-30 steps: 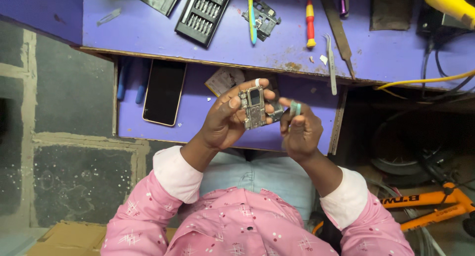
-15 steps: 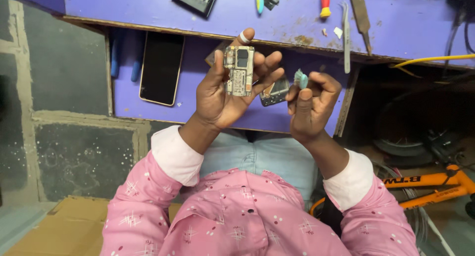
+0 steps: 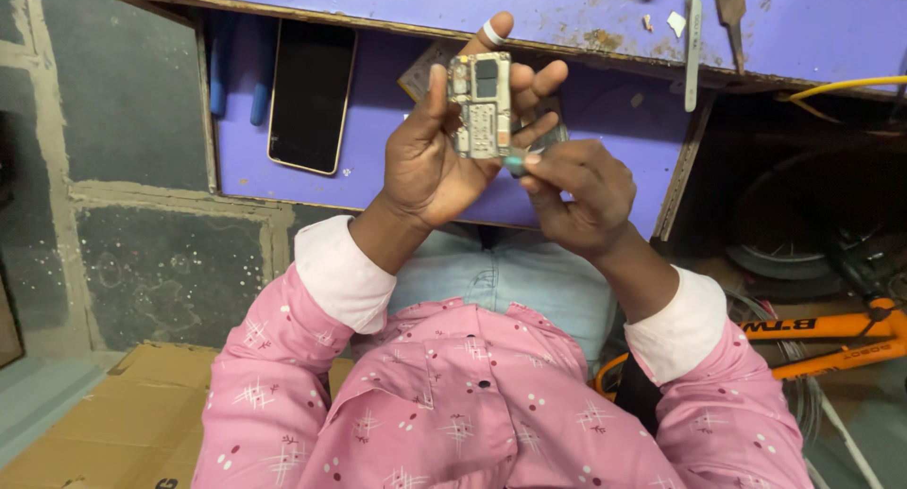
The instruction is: The person cleans a small electronic component with a toothbrush, then uses tweezers to remove small parts from a disassembled phone chassis. The person holds and rotates the components while cleaning and picking at the interior.
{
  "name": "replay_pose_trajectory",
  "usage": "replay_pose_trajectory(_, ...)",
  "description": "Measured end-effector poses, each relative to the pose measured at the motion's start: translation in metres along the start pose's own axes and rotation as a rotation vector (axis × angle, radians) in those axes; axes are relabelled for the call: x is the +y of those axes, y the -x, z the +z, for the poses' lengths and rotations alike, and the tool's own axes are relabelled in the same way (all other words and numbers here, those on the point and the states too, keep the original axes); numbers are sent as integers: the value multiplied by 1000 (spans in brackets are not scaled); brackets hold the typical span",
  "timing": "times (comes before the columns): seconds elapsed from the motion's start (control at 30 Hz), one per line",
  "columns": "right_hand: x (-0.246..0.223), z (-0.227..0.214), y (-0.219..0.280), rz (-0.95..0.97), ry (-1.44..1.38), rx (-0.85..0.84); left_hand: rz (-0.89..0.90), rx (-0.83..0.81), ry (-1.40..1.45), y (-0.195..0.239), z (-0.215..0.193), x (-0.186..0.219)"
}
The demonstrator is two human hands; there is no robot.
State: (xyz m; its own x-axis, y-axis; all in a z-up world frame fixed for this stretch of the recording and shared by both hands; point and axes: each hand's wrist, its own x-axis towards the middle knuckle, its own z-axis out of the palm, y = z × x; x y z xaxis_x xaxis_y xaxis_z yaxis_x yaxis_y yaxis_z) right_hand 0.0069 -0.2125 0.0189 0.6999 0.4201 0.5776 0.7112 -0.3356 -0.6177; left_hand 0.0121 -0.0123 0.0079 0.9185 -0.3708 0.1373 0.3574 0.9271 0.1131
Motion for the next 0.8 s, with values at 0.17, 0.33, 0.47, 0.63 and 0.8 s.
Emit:
replay_pose_trajectory(0.17, -1, 0, -10, 178, 310, 70, 29, 60, -148, 1, -3, 2)
replay_pose_trajectory(0.33, -2, -7, -8, 13, 189, 127, 60, -16, -115, 1, -4, 4)
replay_pose_trajectory(0.47, 6, 2, -3, 141, 202, 16, 33, 3, -107, 2, -4, -2)
replay_pose_trajectory(0.63, 12, -6, -6, 143, 169, 264, 47, 21, -148, 2, 0, 0)
replay_pose_trajectory(0.8, 7, 5, -3, 212, 179, 130, 67, 40, -179, 2, 3, -1)
